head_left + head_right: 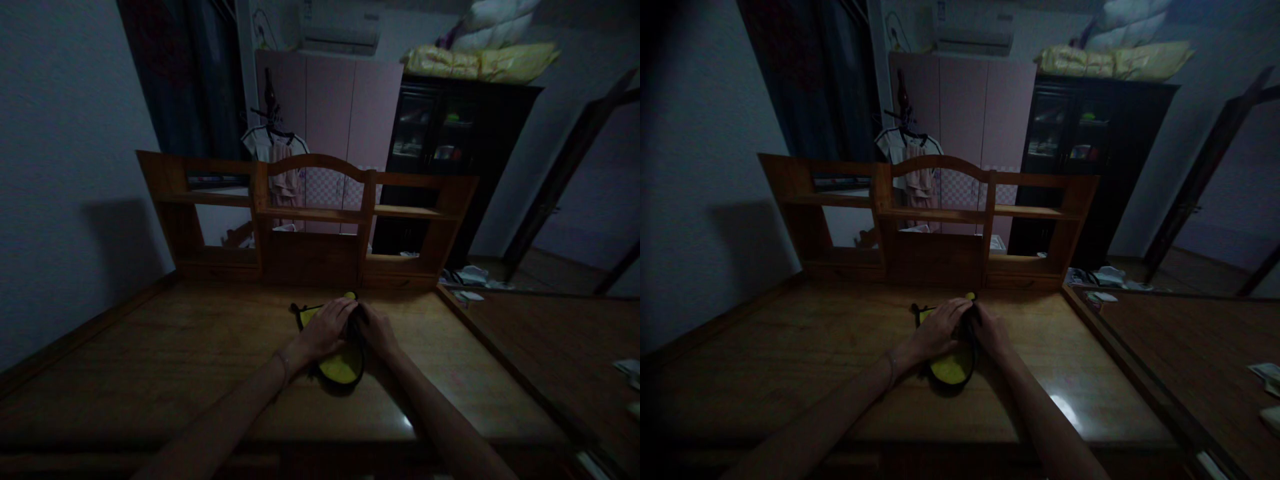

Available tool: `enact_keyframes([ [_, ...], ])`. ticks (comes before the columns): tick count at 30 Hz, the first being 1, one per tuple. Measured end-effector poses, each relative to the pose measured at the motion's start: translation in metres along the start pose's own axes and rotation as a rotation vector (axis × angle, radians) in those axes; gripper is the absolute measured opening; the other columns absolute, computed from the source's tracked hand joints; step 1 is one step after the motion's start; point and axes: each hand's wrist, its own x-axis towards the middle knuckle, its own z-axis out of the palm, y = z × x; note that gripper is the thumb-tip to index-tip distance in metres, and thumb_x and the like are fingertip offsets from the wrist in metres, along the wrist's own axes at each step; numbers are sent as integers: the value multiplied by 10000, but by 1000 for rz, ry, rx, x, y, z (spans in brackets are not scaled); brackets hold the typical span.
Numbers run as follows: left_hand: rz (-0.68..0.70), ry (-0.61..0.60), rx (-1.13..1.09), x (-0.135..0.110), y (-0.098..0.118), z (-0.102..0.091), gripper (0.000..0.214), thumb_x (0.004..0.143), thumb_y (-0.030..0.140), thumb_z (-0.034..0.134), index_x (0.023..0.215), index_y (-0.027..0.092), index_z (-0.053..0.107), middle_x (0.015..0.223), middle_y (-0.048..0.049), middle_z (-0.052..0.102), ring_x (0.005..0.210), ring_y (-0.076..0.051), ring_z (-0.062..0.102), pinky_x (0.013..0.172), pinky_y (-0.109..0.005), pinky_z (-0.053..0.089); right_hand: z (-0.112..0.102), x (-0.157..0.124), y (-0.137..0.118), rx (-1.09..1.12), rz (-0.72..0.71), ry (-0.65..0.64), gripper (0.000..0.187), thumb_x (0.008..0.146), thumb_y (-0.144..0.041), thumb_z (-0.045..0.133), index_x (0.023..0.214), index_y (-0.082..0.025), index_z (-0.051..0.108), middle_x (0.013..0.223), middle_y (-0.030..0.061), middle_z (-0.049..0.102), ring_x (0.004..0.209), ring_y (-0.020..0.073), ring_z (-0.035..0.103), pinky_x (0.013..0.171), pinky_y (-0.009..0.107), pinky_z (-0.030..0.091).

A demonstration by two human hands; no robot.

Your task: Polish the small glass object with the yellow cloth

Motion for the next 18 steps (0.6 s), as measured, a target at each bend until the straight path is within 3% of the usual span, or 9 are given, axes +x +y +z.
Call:
enact_keyframes([
  [7, -1, 56, 113, -1, 4, 7, 768, 757, 84, 557, 1442, 167, 220, 1422, -144, 374, 1333, -297, 344, 1111, -499, 327, -2, 3, 0, 68, 83, 85, 255, 833, -269, 546, 1072, -201, 604, 905, 68, 694, 789, 230, 650, 688, 293, 477],
  [14, 16, 100, 197, -1, 5, 8, 639, 862, 34, 401, 1458, 170, 219, 1440, -125, 367, 1372, -245, 297, 1131, -461, 324, 5, 7, 0, 447, 74, 22, 267, 815, -285, 560, 1052, -177, 620, 995, 64, 687, 891, 222, 632, 783, 309, 502],
  [18, 36, 90, 212, -2, 5, 12, 614, 882, 26, 371, 1457, 184, 223, 1445, -129, 362, 1386, -231, 280, 1126, -459, 343, 4, 5, -3, 399, 67, 28, 312, 818, -290, 562, 1107, -183, 604, 1023, 78, 680, 917, 236, 622, 805, 335, 503],
])
